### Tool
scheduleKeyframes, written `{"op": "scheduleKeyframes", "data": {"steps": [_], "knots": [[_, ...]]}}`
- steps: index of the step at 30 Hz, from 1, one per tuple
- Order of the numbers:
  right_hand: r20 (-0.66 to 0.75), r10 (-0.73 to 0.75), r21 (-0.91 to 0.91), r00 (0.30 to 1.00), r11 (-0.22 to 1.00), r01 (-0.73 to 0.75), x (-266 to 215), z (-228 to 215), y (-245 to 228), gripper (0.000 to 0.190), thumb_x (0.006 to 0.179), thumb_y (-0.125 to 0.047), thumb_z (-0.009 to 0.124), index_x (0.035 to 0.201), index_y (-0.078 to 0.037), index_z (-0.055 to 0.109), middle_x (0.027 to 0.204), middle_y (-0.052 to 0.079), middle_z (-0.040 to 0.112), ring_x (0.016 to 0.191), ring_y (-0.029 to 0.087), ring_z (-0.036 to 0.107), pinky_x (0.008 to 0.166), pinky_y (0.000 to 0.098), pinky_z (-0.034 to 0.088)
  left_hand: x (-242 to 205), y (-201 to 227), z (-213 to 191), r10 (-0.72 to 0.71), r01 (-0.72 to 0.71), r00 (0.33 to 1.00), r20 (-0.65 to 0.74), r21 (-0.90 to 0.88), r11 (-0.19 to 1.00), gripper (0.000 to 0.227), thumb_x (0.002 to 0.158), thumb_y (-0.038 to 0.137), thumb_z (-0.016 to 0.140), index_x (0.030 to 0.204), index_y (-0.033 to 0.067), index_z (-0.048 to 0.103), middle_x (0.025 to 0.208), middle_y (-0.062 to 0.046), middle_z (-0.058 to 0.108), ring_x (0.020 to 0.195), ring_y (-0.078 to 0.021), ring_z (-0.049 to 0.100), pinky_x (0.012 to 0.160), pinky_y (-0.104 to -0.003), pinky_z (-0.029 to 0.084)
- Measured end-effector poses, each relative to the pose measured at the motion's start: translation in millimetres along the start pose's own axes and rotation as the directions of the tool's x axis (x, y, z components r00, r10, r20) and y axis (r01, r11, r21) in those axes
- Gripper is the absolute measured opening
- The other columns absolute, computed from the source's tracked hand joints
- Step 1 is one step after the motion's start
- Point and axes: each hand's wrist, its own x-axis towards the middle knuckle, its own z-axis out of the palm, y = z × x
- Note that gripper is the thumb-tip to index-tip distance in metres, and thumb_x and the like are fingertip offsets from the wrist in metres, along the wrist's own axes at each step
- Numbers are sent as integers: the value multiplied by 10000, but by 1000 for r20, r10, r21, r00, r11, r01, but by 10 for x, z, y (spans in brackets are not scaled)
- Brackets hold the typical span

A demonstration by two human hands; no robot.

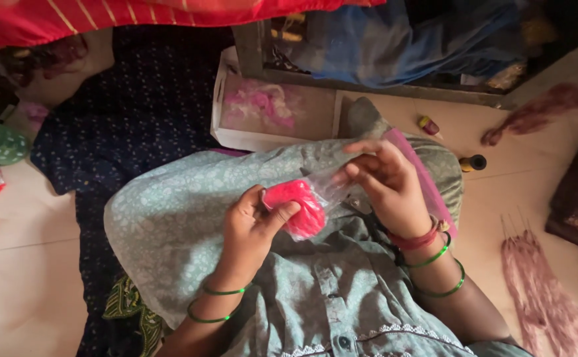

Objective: Making a decorative handicraft by tying and cutting red fabric strips.

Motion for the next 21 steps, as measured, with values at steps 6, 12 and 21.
{"op": "scheduleKeyframes", "data": {"steps": [6, 12, 21], "knots": [[195, 45, 124, 980, 990, -70, -30, 22, -227, 442, 934, 100, 487, 1364, 14, 541, 1134, 152, 762, 1006, 193, 727, 906, 314, 576, 57, -175, -77, 105, -99, 993, -52, 112, 989, 74, 1006, 66, 673, 1064, 26, 651, 952, 17, 696, 856, -38, 627, 784, -217, 512], [189, -92, -102, 978, 988, 112, -75, 86, -125, 486, 857, 156, 635, 1325, 38, 581, 1234, 85, 656, 1101, 157, 665, 937, 293, 558, 109, 19, -39, 170, -149, 979, -109, 181, 972, 113, 962, 41, 696, 1057, 33, 636, 906, 39, 689, 776, -24, 610, 698, -206, 504], [86, 177, 5, 981, 984, -178, -50, 191, -168, 674, 868, 158, 594, 1509, -40, 524, 1090, 57, 711, 833, 53, 617, 703, 209, 537, 98, -16, -109, 226, -227, 974, 21, 90, 970, 94, 1016, 63, 699, 1067, 27, 629, 962, 29, 635, 871, -40, 586, 788, -209, 491]]}}
